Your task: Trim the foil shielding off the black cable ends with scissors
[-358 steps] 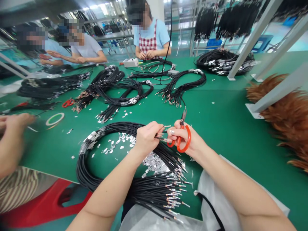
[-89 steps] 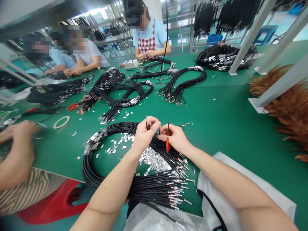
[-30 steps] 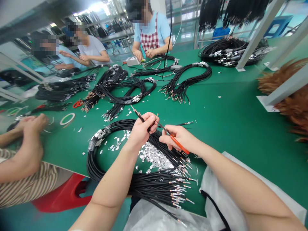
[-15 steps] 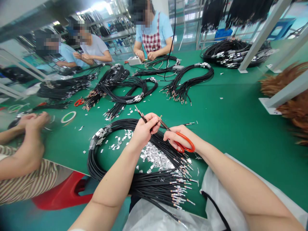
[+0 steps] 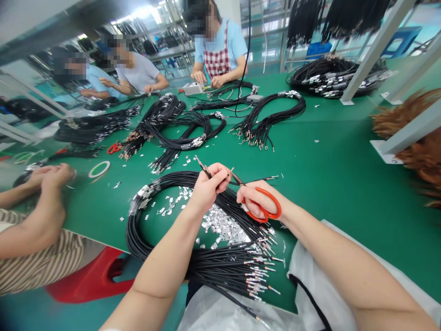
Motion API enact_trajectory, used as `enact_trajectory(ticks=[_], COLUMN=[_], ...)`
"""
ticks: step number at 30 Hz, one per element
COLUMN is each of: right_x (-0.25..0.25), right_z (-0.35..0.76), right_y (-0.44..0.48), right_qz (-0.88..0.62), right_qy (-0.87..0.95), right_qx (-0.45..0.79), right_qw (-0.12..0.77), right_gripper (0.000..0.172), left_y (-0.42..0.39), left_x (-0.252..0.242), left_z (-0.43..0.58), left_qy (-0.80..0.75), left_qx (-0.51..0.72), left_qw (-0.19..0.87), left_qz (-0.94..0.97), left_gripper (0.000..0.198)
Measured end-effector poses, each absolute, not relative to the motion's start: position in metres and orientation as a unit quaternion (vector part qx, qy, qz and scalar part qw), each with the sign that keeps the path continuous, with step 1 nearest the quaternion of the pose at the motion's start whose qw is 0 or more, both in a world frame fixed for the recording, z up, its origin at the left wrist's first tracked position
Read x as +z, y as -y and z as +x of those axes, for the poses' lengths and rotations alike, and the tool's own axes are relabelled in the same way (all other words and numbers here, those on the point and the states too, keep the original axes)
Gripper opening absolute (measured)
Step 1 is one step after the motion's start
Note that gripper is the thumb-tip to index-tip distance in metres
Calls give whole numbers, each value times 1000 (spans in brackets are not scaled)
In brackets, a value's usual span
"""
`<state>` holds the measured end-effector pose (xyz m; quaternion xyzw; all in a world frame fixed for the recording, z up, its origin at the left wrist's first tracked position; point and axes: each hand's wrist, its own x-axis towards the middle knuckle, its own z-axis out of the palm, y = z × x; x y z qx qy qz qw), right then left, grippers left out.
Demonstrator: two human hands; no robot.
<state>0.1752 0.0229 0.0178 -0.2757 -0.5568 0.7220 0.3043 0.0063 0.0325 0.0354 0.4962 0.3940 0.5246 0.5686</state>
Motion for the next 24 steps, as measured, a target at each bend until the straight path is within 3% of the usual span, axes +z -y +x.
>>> enact_trajectory(ticks=[5, 9, 12, 16, 18, 21, 24], right_x=[28, 32, 29, 16, 5, -6, 2], right_z=[178, 176, 178, 197, 211, 224, 222], right_y=[-25, -28, -31, -49, -63, -78, -74], right_qz=[-384, -390, -411, -479, -517, -550, -556], right_qy=[578, 596, 651, 713, 760, 795, 773], right_qx=[598, 490, 420, 264, 159, 65, 75], right_qw=[402, 502, 480, 439, 361, 249, 297], right_gripper=[22, 31, 19, 8, 3, 9, 7], left_y=[-32, -29, -29, -31, -33, -35, -38], left_x=[34, 29, 26, 26, 27, 27, 24], left_z=[7, 13, 17, 17, 16, 14, 14], left_qy=[-396, -417, -423, -409, -386, -341, -320], left_qx=[492, 407, 406, 494, 512, 534, 542], left_qw=[560, 551, 548, 520, 536, 557, 568], left_qz=[536, 597, 597, 565, 549, 537, 530], left_gripper=[27, 25, 21, 21, 23, 22, 24])
